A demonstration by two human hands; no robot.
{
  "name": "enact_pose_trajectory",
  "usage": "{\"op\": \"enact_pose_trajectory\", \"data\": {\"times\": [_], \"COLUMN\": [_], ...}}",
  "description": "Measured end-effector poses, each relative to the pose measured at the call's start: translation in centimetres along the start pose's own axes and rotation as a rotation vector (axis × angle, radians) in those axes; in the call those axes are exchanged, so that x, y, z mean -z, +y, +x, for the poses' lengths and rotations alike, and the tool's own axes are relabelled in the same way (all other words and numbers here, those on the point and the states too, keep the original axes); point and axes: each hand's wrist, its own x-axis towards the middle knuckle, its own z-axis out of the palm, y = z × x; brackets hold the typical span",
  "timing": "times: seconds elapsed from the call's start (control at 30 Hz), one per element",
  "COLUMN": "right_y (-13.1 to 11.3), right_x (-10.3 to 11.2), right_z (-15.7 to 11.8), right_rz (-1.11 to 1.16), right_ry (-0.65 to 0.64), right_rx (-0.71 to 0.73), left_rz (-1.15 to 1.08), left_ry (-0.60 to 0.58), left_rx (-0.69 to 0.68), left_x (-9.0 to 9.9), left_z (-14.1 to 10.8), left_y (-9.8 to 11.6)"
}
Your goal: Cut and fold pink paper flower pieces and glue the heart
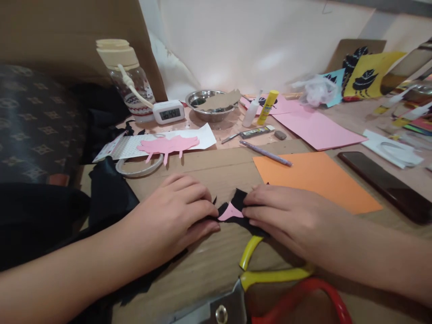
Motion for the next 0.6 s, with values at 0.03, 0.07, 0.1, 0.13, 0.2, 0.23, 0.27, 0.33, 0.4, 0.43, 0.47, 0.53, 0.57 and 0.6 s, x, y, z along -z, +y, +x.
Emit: {"op": "enact_pose_trajectory", "data": {"times": [0.03, 0.07, 0.1, 0.13, 0.2, 0.23, 0.27, 0.33, 0.4, 0.43, 0.47, 0.53, 0.57, 0.6], "right_y": [0.5, 0.9, 1.4, 1.8, 2.4, 2.6, 2.7, 2.3, 1.4, 0.8, 0.1, -0.9, -1.2, -1.3], "right_x": [-0.1, -0.3, -0.5, -0.7, -1.0, -1.0, -1.0, -0.8, -0.3, 0.0, 0.2, 0.3, 0.2, 0.0], "right_z": [0.1, 0.3, 0.5, 0.7, 1.2, 1.4, 1.6, 1.8, 1.7, 1.6, 1.3, 0.8, 0.6, 0.4], "right_rz": [0.024, 0.032, 0.028, 0.017, -0.007, -0.014, -0.017, -0.02, -0.028, -0.037, -0.041, -0.03, -0.022, -0.017], "right_ry": [-0.016, -0.019, -0.008, 0.017, 0.059, 0.075, 0.097, 0.152, 0.207, 0.211, 0.192, 0.111, 0.072, 0.047], "right_rx": [0.001, 0.008, 0.016, 0.026, 0.055, 0.076, 0.093, 0.119, 0.138, 0.144, 0.153, 0.153, 0.143, 0.124], "left_rz": [0.028, 0.056, 0.08, 0.099, 0.125, 0.137, 0.145, 0.16, 0.164, 0.163, 0.158, 0.152, 0.152, 0.152], "left_ry": [0.001, 0.001, 0.003, 0.002, -0.003, -0.008, -0.017, -0.031, -0.042, -0.043, -0.044, -0.042, -0.042, -0.039], "left_rx": [-0.009, -0.017, -0.026, -0.033, -0.041, -0.042, -0.043, -0.042, -0.042, -0.04, -0.04, -0.036, -0.034, -0.033], "left_x": [0.1, 0.3, 0.4, 0.5, 0.7, 0.8, 0.8, 0.9, 0.9, 0.9, 0.9, 1.0, 1.0, 1.0], "left_z": [0.0, 0.0, 0.0, 0.0, 0.0, -0.1, -0.1, -0.3, -0.4, -0.4, -0.4, -0.4, -0.4, -0.4], "left_y": [0.1, 0.2, 0.3, 0.4, 0.6, 0.7, 0.8, 0.9, 1.0, 1.0, 1.0, 1.1, 1.1, 1.2]}}
